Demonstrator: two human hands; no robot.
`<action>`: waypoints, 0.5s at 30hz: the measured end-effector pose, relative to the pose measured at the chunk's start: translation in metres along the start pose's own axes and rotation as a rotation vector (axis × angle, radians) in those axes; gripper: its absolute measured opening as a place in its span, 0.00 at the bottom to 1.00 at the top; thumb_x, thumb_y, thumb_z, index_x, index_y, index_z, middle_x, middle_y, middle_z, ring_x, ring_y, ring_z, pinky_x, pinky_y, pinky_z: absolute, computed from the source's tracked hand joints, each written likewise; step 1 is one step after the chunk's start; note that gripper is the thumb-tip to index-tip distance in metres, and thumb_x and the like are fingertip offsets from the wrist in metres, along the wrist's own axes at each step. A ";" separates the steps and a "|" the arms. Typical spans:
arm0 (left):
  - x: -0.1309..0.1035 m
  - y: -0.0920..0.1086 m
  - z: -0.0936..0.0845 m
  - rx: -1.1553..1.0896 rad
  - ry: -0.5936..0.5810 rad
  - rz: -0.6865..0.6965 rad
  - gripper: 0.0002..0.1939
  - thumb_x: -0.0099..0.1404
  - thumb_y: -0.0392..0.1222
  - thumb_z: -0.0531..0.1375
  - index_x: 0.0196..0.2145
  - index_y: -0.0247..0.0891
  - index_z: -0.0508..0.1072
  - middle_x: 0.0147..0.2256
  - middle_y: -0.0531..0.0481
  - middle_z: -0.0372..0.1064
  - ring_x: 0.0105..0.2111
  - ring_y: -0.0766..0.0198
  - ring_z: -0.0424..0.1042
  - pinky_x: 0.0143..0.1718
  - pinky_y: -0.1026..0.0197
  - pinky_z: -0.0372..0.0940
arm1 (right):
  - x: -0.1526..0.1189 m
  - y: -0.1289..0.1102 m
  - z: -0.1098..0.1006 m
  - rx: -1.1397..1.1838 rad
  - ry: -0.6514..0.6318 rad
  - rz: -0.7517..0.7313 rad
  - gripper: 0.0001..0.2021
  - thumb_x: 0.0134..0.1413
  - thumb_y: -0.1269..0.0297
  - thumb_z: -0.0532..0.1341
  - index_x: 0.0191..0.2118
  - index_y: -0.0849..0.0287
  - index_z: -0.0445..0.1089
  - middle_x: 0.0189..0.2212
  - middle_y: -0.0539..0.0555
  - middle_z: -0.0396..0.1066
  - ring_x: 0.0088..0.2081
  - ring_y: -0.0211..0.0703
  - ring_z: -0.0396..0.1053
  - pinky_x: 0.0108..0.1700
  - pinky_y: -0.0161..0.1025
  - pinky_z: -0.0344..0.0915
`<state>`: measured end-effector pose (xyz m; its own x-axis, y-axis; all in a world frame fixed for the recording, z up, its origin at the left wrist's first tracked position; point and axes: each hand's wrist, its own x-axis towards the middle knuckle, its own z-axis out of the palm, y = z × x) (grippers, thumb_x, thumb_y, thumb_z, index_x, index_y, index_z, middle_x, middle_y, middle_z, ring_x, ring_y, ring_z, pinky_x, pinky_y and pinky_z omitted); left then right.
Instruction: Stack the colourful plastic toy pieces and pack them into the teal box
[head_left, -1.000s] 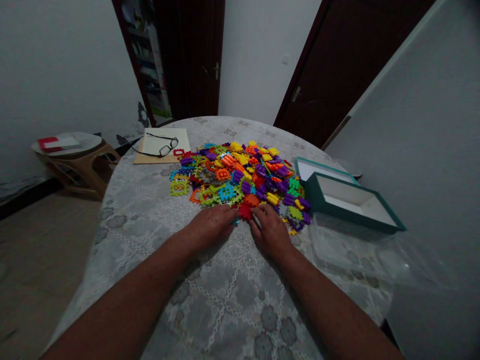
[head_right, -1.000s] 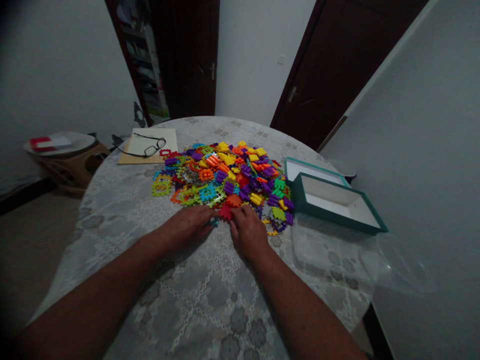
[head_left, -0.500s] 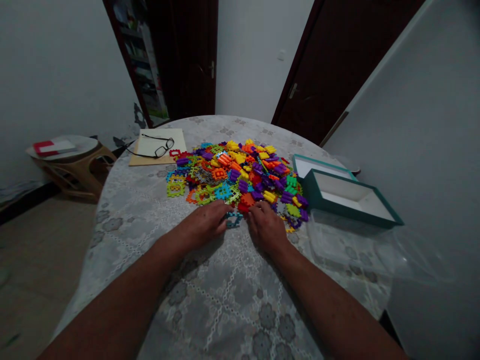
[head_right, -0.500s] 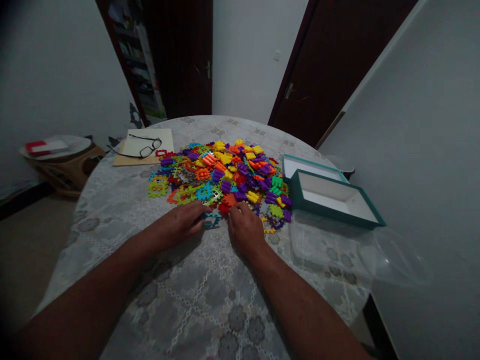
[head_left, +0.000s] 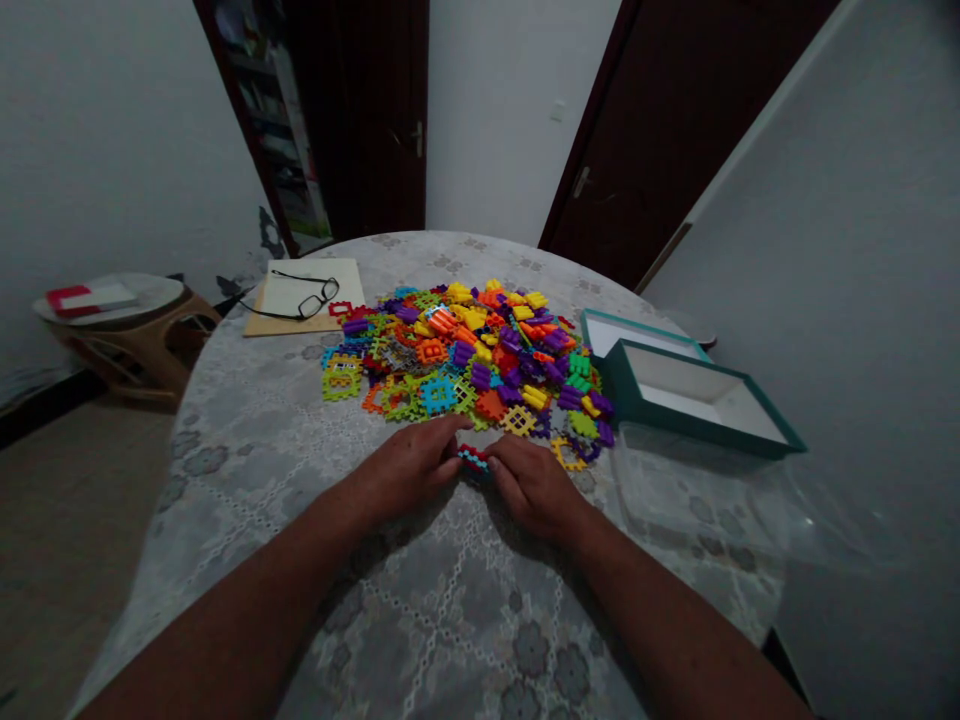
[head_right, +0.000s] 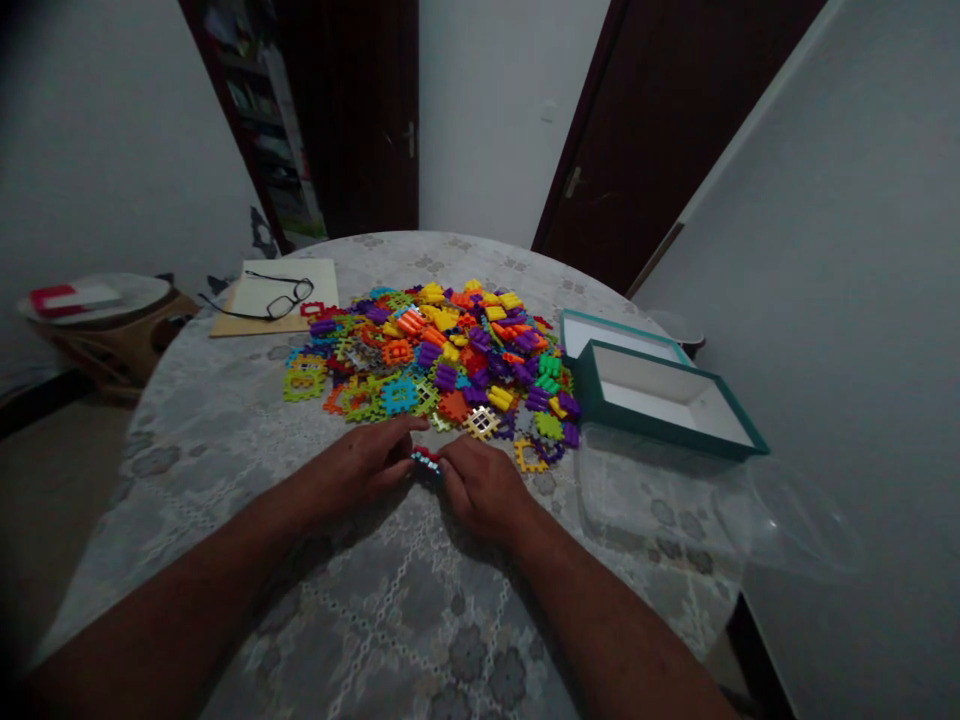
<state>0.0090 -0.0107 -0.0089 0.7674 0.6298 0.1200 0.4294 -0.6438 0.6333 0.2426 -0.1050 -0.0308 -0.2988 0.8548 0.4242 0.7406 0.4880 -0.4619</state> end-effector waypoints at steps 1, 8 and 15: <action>0.000 -0.001 -0.001 0.017 -0.011 0.026 0.11 0.74 0.38 0.60 0.53 0.44 0.74 0.44 0.48 0.76 0.45 0.54 0.75 0.48 0.54 0.66 | 0.000 0.000 0.000 0.005 -0.020 -0.005 0.13 0.81 0.64 0.53 0.45 0.56 0.75 0.38 0.55 0.77 0.40 0.47 0.74 0.44 0.41 0.68; -0.001 0.000 -0.004 0.067 -0.030 0.069 0.04 0.76 0.38 0.60 0.44 0.42 0.76 0.44 0.47 0.75 0.45 0.55 0.74 0.48 0.54 0.66 | 0.002 0.022 -0.012 -0.076 0.230 0.183 0.11 0.77 0.66 0.57 0.50 0.56 0.77 0.45 0.60 0.80 0.48 0.52 0.78 0.52 0.47 0.73; 0.000 0.005 -0.001 0.056 -0.061 0.023 0.07 0.76 0.38 0.61 0.48 0.43 0.78 0.46 0.45 0.79 0.47 0.53 0.76 0.50 0.53 0.67 | 0.000 0.041 -0.011 -0.396 0.065 0.410 0.20 0.68 0.58 0.71 0.61 0.57 0.78 0.56 0.64 0.76 0.54 0.60 0.77 0.53 0.51 0.75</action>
<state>0.0109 -0.0136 -0.0047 0.8042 0.5880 0.0862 0.4357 -0.6821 0.5873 0.2794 -0.0869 -0.0405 0.0884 0.9416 0.3249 0.9610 0.0051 -0.2765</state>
